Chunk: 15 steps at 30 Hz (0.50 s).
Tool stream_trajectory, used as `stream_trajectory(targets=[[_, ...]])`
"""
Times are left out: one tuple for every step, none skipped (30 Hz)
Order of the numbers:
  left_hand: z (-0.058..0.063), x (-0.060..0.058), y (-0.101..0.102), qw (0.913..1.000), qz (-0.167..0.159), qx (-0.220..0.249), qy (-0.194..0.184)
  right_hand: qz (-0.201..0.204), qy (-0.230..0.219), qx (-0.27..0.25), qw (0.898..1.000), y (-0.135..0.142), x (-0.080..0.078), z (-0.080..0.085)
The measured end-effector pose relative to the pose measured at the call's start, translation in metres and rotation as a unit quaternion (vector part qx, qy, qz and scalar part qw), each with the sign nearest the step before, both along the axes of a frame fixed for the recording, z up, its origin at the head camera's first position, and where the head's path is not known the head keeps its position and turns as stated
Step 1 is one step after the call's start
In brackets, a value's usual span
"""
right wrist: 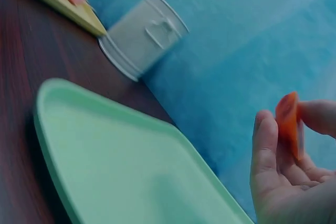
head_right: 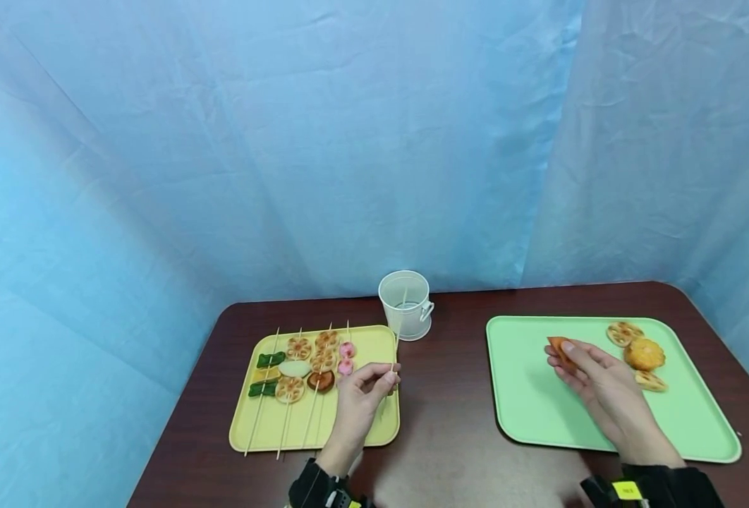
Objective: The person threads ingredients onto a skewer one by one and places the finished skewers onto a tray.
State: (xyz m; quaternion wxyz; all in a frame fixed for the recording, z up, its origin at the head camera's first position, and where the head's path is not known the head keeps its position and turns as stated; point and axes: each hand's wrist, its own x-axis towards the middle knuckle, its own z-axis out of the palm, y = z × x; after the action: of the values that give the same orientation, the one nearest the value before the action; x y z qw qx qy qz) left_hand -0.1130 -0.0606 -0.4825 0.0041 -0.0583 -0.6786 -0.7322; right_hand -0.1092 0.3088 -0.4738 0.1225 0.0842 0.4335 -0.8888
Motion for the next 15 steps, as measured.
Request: stream_trajectory(targets=[[0.0,0.001,0.001,1.0,-0.003,-0.005,-0.002,0.004,0.002,0.006,1.0,-0.006,-0.002,0.001],[0.0,0.001,0.001,0.9999,-0.008,-0.013,-0.003,0.009,0.006,0.008,1.0,-0.012,-0.003,0.002],[0.001,0.002,0.002,0.9997,-0.013,-0.022,-0.003,0.014,0.009,0.013,1.0,-0.017,-0.004,0.003],[0.001,0.003,0.003,0.9994,-0.02,-0.03,-0.002,0.018,0.012,0.014,1.0,-0.022,-0.005,0.004],[0.001,0.003,0.003,0.999,-0.025,-0.037,-0.001,0.021,0.015,0.016,1.0,-0.027,-0.007,0.005],[0.001,0.004,0.004,0.9986,-0.03,-0.044,0.002,0.024,0.018,0.017,0.999,-0.031,-0.008,0.006],[0.001,0.005,0.005,0.9981,-0.034,-0.051,0.005,0.025,0.021,0.018,0.999,-0.036,-0.009,0.007],[0.001,0.006,0.005,0.9976,-0.037,-0.057,0.01,0.026,0.022,0.017,0.999,-0.039,-0.011,0.008],[0.001,0.006,0.006,0.9971,-0.04,-0.062,0.017,0.027,0.023,0.019,0.999,-0.043,-0.012,0.01],[0.0,0.007,0.007,0.9967,-0.042,-0.065,0.024,0.026,0.025,0.018,0.999,-0.046,-0.014,0.012],[0.0,0.007,0.008,0.9962,-0.043,-0.069,0.032,0.026,0.027,0.018,0.999,-0.05,-0.015,0.013],[0.0,0.008,0.008,0.9957,-0.044,-0.073,0.038,0.027,0.031,0.014,0.999,-0.052,-0.017,0.014],[-0.001,0.009,0.009,0.9948,-0.043,-0.081,0.044,0.028,0.034,0.01,0.999,-0.055,-0.018,0.016],[-0.001,0.009,0.01,0.9938,-0.043,-0.089,0.051,0.028,0.038,0.005,0.999,-0.058,-0.02,0.017],[-0.002,0.01,0.01,0.9928,-0.043,-0.097,0.055,0.028,0.042,0.002,0.999,-0.06,-0.021,0.018]])
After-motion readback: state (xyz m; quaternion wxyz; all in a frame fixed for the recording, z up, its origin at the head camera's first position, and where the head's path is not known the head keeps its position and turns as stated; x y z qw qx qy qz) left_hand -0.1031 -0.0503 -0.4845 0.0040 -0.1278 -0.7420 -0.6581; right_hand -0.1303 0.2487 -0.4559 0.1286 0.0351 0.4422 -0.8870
